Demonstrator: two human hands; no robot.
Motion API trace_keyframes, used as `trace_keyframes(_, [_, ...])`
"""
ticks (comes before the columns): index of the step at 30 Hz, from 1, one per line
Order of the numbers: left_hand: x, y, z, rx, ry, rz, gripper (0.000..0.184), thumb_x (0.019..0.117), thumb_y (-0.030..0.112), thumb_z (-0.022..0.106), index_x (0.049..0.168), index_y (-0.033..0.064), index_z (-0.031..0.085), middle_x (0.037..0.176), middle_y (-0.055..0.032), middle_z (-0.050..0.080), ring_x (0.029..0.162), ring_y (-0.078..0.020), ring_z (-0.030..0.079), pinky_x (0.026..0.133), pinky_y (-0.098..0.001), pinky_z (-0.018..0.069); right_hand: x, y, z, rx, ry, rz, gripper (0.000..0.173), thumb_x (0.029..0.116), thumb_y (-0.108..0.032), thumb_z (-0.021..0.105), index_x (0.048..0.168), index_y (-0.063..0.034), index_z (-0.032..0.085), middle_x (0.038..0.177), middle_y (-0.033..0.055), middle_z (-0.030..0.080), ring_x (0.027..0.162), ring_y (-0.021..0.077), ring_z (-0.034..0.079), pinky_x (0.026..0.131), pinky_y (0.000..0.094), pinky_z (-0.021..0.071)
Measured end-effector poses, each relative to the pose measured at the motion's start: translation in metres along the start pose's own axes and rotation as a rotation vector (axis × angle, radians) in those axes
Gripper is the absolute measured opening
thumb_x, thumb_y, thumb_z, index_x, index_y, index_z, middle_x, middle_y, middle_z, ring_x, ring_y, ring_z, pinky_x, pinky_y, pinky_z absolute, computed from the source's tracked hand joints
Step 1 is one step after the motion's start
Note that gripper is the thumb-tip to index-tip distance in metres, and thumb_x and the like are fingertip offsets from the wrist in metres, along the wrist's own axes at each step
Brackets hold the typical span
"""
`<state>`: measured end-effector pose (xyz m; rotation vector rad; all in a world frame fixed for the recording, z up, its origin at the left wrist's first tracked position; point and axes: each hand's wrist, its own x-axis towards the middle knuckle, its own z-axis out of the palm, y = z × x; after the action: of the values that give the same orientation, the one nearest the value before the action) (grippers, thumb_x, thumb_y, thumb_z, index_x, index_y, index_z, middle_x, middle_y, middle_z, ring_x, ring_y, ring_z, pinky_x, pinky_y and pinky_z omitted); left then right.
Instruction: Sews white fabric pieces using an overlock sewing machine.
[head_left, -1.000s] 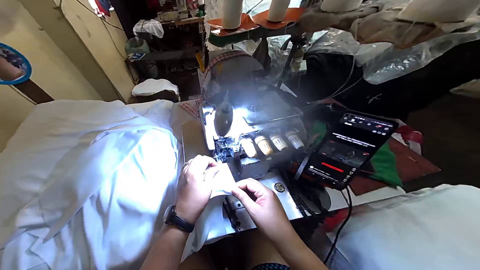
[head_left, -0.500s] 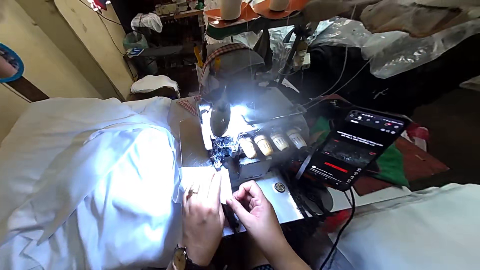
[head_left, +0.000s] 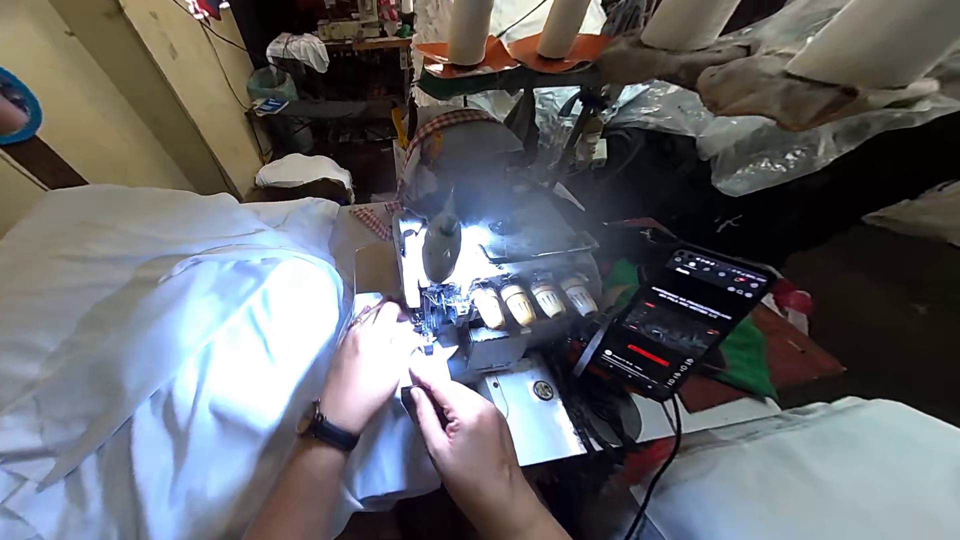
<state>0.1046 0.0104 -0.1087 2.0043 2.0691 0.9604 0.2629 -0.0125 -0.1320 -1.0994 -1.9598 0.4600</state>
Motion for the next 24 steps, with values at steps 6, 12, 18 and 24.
trace_keyframes(6, [0.028, -0.018, -0.001, 0.070, 0.072, -0.220, 0.020, 0.0983, 0.024, 0.068, 0.108, 0.0069, 0.072, 0.108, -0.0136, 0.066, 0.106, -0.0331, 0.063, 0.094, -0.0552, 0.0493, 0.001, 0.004, -0.008, 0.091, -0.153, 0.098, 0.030, 0.0993, -0.025, 0.056, 0.118, -0.0156, 0.078, 0.097, -0.0015, 0.077, 0.079, 0.0065, 0.072, 0.073, 0.0288, 0.0608])
trace_keyframes(12, [-0.026, -0.015, -0.017, -0.029, 0.288, -0.168, 0.013, 0.0932, 0.020, 0.065, 0.098, 0.0106, 0.073, 0.090, -0.0031, 0.065, 0.082, -0.0184, 0.063, 0.074, -0.0413, 0.0548, 0.013, 0.006, -0.020, 0.246, -0.110, 0.031, 0.019, 0.0989, -0.021, 0.059, 0.105, -0.0121, 0.075, 0.096, -0.0032, 0.071, 0.078, -0.0009, 0.065, 0.070, 0.0170, 0.0566])
trace_keyframes(18, [-0.072, 0.043, -0.014, -0.185, 0.198, -0.131, 0.018, 0.0949, 0.025, 0.064, 0.096, 0.0111, 0.074, 0.090, -0.0013, 0.067, 0.072, -0.0056, 0.061, 0.065, -0.0216, 0.0539, 0.016, 0.021, -0.019, 0.396, -0.206, -0.133, 0.015, 0.0889, -0.001, 0.055, 0.093, -0.0051, 0.069, 0.120, 0.0079, 0.071, 0.099, 0.0066, 0.068, 0.083, 0.0217, 0.0574])
trace_keyframes(24, [-0.056, 0.058, 0.019, -0.403, 0.153, -0.098, 0.017, 0.0975, 0.021, 0.063, 0.095, 0.0081, 0.074, 0.085, -0.0004, 0.068, 0.075, -0.0047, 0.065, 0.071, -0.0214, 0.0563, 0.018, 0.039, -0.035, -0.095, -0.024, -0.115, 0.018, 0.0842, -0.005, 0.052, 0.085, -0.0115, 0.068, 0.088, 0.0007, 0.070, 0.080, 0.0125, 0.070, 0.066, 0.0313, 0.0587])
